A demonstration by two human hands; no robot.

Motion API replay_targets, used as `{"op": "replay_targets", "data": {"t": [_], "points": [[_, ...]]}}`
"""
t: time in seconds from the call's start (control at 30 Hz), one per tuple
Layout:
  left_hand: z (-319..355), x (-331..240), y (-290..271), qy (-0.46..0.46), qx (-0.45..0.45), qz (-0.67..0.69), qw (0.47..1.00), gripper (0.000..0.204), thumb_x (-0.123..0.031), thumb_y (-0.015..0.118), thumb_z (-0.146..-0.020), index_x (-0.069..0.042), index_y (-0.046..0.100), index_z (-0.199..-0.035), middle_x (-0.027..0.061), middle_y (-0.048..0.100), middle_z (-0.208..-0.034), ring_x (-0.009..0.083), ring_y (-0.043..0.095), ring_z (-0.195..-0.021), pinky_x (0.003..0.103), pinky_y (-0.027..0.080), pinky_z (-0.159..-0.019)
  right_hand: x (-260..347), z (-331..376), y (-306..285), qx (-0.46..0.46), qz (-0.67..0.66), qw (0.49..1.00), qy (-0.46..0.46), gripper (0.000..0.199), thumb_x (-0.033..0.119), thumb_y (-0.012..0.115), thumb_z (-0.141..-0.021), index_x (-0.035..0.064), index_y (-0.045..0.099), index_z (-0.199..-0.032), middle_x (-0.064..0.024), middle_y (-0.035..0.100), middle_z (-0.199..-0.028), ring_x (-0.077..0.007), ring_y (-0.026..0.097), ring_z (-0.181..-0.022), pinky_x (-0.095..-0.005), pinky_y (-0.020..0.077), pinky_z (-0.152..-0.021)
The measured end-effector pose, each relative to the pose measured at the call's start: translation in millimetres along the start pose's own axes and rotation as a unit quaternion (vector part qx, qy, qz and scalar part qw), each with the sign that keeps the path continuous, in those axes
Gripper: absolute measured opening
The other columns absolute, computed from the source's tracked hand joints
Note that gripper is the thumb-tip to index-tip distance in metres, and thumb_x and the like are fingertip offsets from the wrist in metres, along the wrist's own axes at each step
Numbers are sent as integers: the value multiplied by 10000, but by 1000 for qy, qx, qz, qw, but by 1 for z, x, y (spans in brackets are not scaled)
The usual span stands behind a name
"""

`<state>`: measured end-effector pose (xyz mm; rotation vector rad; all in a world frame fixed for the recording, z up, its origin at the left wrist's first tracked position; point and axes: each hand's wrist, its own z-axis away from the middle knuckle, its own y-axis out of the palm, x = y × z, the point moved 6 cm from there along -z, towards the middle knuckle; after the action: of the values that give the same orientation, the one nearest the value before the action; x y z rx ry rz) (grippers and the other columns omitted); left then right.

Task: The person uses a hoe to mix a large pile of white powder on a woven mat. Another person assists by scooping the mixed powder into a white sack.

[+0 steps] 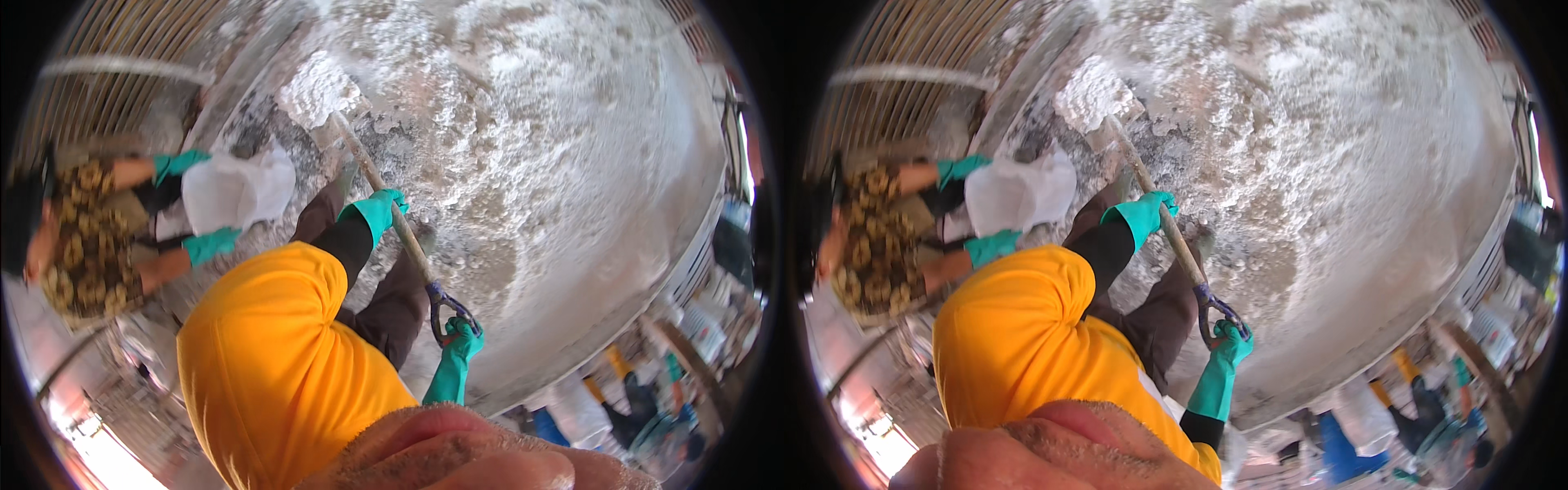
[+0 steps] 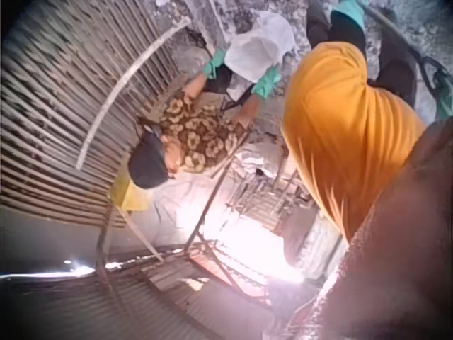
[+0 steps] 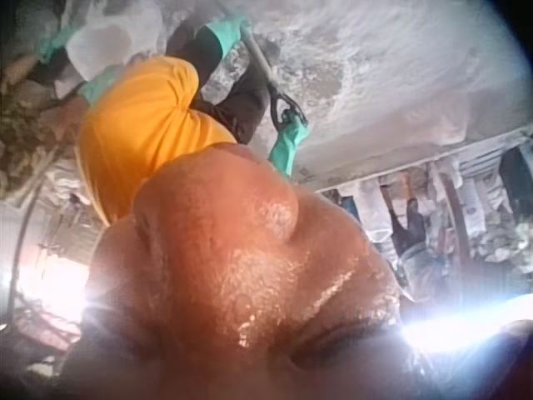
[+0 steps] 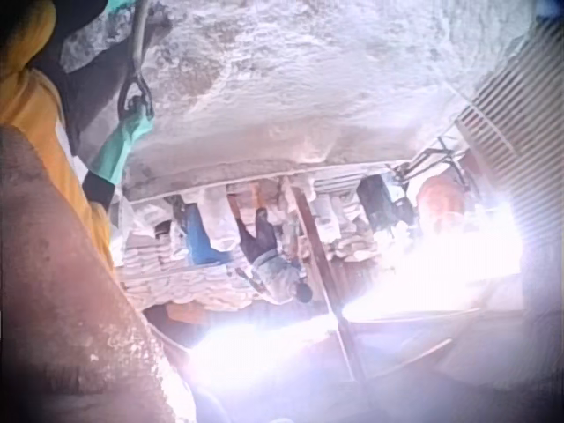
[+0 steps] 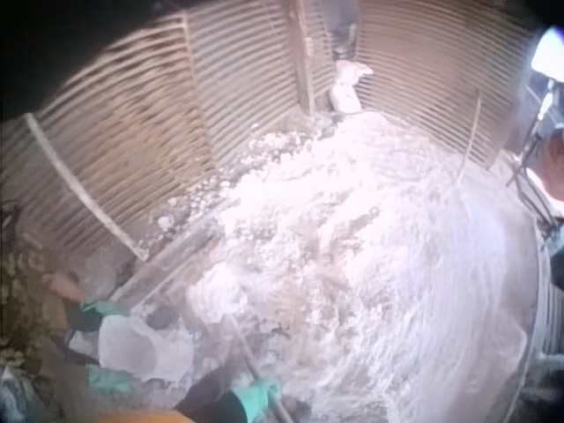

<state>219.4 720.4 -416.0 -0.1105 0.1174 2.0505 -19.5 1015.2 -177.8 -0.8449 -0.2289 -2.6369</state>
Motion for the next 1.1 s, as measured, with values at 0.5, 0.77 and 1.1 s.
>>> {"op": "replay_targets", "data": {"t": [0.5,0.77,1.1], "points": [[256,16,-109,39,7,173,984,82,-104,589,-951,-31,618,-972,130,657,-834,341,699,-775,459,626,-670,135,194,8,90,207,971,-76,263,-137,622,-719,-74,681,-968,-166,688,-771,-224,659,-607,-301,497,-468],[232,-67,-205,86,273,370,884,43,-110,594,-903,-83,620,-924,21,548,-671,186,547,-590,336,530,-590,74,298,111,222,433,787,-379,263,-81,683,-798,-21,703,-1054,-145,727,-911,-225,708,-743,-340,582,-659],[274,-71,-203,121,376,354,848,95,-181,670,-942,-119,650,-873,-19,553,-714,184,562,-684,338,526,-697,81,295,95,289,462,590,-595,272,18,762,-785,96,711,-1040,-139,725,-1181,-320,687,-1101,-532,375,-1146]]}}
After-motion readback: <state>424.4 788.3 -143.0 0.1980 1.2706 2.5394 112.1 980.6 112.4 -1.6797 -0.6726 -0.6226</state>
